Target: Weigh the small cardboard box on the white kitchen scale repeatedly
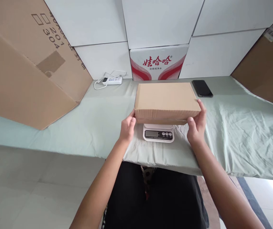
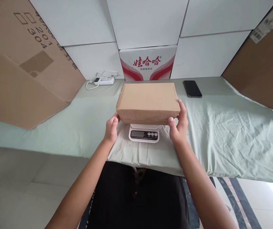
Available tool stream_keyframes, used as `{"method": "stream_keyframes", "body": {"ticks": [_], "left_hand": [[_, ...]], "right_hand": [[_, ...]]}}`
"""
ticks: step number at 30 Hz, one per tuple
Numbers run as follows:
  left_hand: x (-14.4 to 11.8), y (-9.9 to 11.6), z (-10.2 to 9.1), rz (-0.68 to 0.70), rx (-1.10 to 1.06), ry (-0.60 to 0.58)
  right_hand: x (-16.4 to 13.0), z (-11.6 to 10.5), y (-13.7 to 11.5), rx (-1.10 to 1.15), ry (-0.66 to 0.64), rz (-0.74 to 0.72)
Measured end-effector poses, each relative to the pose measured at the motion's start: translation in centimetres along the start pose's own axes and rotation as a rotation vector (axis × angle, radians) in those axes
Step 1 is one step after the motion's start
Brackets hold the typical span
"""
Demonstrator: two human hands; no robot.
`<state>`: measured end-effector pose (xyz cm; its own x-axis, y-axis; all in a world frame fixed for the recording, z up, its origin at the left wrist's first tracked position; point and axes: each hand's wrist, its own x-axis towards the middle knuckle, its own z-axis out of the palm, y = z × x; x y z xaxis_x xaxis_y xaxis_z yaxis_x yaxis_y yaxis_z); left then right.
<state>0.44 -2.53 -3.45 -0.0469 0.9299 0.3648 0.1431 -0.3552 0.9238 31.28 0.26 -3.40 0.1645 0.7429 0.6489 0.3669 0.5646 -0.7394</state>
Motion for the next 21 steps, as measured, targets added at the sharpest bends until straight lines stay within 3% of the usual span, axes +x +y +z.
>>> {"method": "stream_keyframes", "body": {"ticks": [6, 10, 13, 15, 18, 21], "left_hand": [[0.0, 3.1, -0.9, 0.033, -0.092, 0.011], [4.0, 4.7, -0.9, 0.104, -0.152, 0.062], [8.4, 3.0, -0.1, 0.12, -0.146, 0.05], [10.6, 0.9, 0.5, 0.099, -0.11, 0.04], [12.0, -2.4, 1.1, 0.023, -0.09, 0.093], [12.0, -4.5, 1.4, -0.035, -0.092, 0.122]], "right_hand": [[1.5, -1.7, -3.1, 0.08, -0.082, -0.015], [5.8, -0.9, -4.4, 0.189, -0.084, -0.186], [9.0, 1.7, -1.8, 0.214, -0.037, -0.273], [9.9, 3.7, 0.9, 0.214, -0.014, -0.174], [9.7, 5.7, 4.6, 0.223, -0.057, -0.038], [8.8, 6.2, 6.4, 0.242, -0.11, 0.02]]}}
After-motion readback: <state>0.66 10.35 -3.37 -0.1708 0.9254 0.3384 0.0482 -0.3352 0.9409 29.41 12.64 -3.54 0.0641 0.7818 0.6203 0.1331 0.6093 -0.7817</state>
